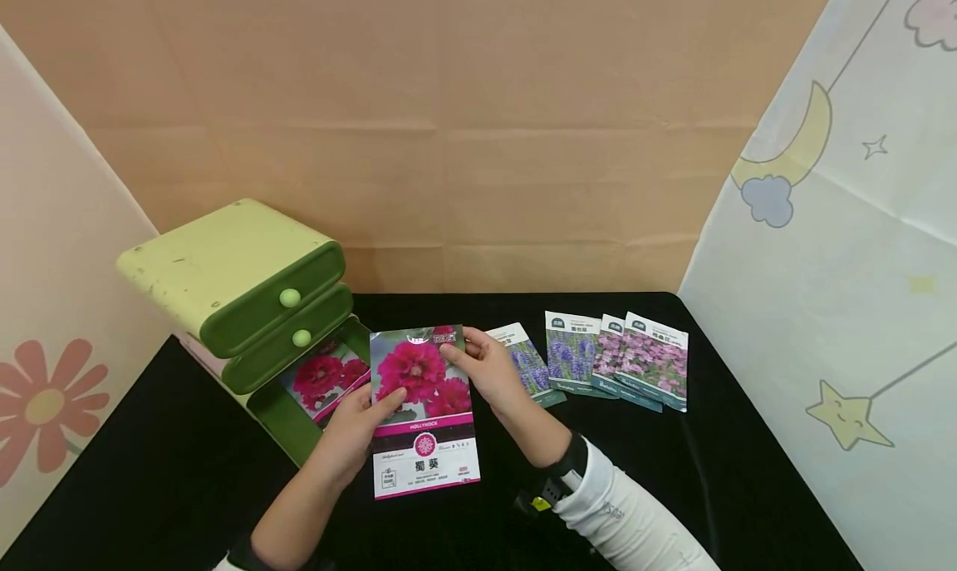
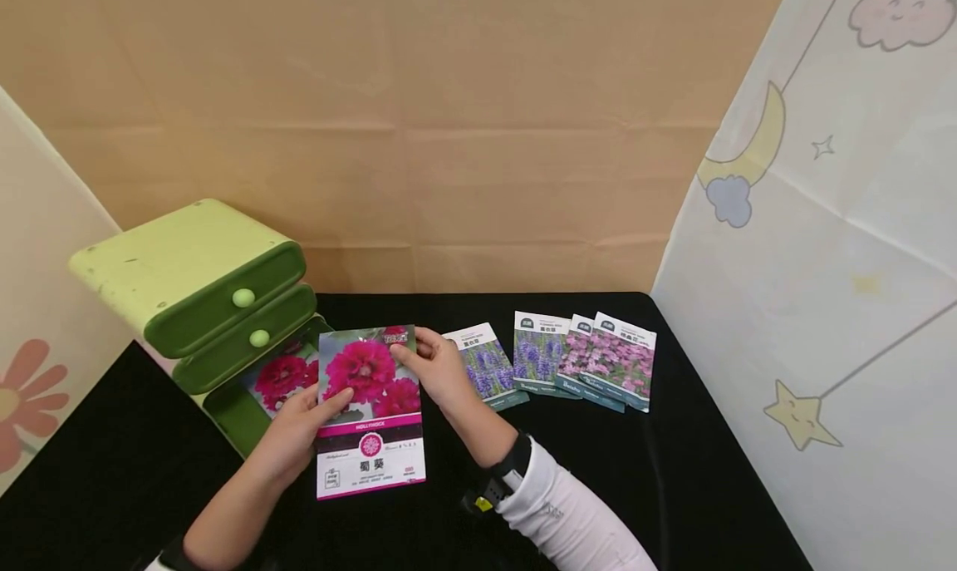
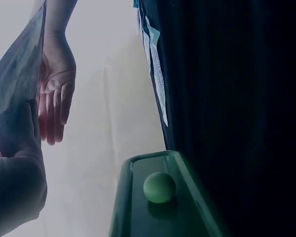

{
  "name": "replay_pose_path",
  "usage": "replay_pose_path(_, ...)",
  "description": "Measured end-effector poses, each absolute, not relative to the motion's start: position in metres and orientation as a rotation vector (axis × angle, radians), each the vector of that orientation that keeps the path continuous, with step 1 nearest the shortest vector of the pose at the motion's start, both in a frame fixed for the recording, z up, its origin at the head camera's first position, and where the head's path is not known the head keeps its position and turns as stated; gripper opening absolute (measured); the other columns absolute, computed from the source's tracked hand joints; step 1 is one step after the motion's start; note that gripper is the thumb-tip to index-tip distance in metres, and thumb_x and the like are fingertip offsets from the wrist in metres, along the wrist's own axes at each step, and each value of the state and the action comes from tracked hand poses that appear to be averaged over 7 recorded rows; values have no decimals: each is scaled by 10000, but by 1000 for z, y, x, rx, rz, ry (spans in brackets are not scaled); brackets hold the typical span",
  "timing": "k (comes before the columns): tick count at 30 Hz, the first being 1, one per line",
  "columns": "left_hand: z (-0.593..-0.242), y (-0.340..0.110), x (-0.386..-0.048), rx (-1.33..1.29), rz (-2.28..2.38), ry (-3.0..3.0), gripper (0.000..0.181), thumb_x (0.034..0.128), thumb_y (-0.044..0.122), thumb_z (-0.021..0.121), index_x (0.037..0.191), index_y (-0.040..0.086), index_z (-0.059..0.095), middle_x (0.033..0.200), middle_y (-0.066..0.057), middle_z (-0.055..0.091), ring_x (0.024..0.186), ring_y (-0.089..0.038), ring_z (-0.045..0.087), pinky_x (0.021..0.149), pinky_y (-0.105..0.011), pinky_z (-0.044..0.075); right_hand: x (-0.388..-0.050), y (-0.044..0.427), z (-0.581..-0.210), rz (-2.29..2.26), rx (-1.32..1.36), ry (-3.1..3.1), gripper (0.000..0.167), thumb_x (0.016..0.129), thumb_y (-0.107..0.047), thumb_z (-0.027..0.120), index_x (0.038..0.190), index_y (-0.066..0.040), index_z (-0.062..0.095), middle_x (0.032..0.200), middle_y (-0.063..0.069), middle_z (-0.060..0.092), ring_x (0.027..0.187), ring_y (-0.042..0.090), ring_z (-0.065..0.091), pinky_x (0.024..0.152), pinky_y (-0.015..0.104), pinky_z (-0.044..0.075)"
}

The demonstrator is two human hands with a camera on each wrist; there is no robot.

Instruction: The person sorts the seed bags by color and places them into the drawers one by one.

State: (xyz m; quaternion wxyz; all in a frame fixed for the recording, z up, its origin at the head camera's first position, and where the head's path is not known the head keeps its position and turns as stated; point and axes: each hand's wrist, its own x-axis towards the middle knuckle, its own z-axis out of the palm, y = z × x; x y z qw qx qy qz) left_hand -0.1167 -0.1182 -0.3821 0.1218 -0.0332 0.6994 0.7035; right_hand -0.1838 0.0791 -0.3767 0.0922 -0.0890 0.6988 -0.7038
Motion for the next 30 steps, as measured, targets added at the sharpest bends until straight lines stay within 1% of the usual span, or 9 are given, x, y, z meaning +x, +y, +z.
replay_pose_path(4,-386,-122,-117,-115,2084,1984,494,1004,271,522,1382,-35,438,1047,-132,725,852,-197,727,763,-340,595,-184,80,-379,-2001,-311,2126,437,950,-216,632,1329,-15,548,1168,202,680,928,154,692,875,300,548)
replay_pose_path(7,-387,-125,-117,-186,2135,1936,498,1011,275,507,1392,-32,417,1038,-94,727,857,-169,721,766,-320,592,-184,80,-380,-1978,-345,2121,446,961,-196,612,1357,-10,522,1241,213,642,1046,230,668,954,354,524)
replay_pose_path(9,-387,-128,-118,-234,2173,1896,501,1016,279,495,1394,-36,400,1016,-53,729,861,-149,719,774,-305,589,-184,80,-381,-1980,-383,2094,441,971,-167,592,1370,0,506,1275,227,616,1113,275,644,979,378,514)
replay_pose_path(12,-387,-137,-120,-271,2230,1827,511,1027,286,469,1396,-50,362,947,32,728,850,-117,719,780,-290,588,-185,80,-383,-1978,-432,2058,430,978,-146,573,1377,-1,500,1308,223,596,1171,300,614,981,382,513)
replay_pose_path(15,-388,-148,-121,-304,2276,1742,475,1038,298,435,1370,-32,359,892,76,722,844,-95,718,787,-274,584,-186,79,-386,-1967,-474,2026,432,989,-151,554,1386,6,482,1338,229,571,1219,320,581,998,401,498)
replay_pose_path(18,-390,-162,-121,-359,2327,1638,390,1042,315,413,1309,30,394,883,80,718,849,-84,713,797,-267,582,-185,77,-392,-1949,-478,2012,429,1000,-164,535,1390,4,471,1350,229,560,1234,333,566,1010,403,489)
replay_pose_path(22,-395,-181,-119,-396,2376,1520,288,1050,310,365,1258,111,372,911,93,711,878,-68,697,814,-265,576,-180,74,-401,-1877,-455,2004,440,1003,-193,530,1382,20,468,1338,240,555,1227,364,555,1001,381,499)
replay_pose_path(25,-400,-194,-118,-366,2384,1472,253,1056,276,329,1249,114,346,930,94,715,896,-58,689,814,-258,573,-176,68,-409,-1799,-441,2004,442,990,-200,550,1362,29,485,1311,238,560,1192,357,574,972,361,516)
replay_pose_path(30,-406,-205,-121,-326,2402,1427,191,1059,210,303,1169,104,418,930,57,728,890,-73,697,794,-259,577,-172,59,-421,-1706,-416,1955,422,972,-162,571,1340,34,504,1267,204,591,1145,287,609,942,338,532)
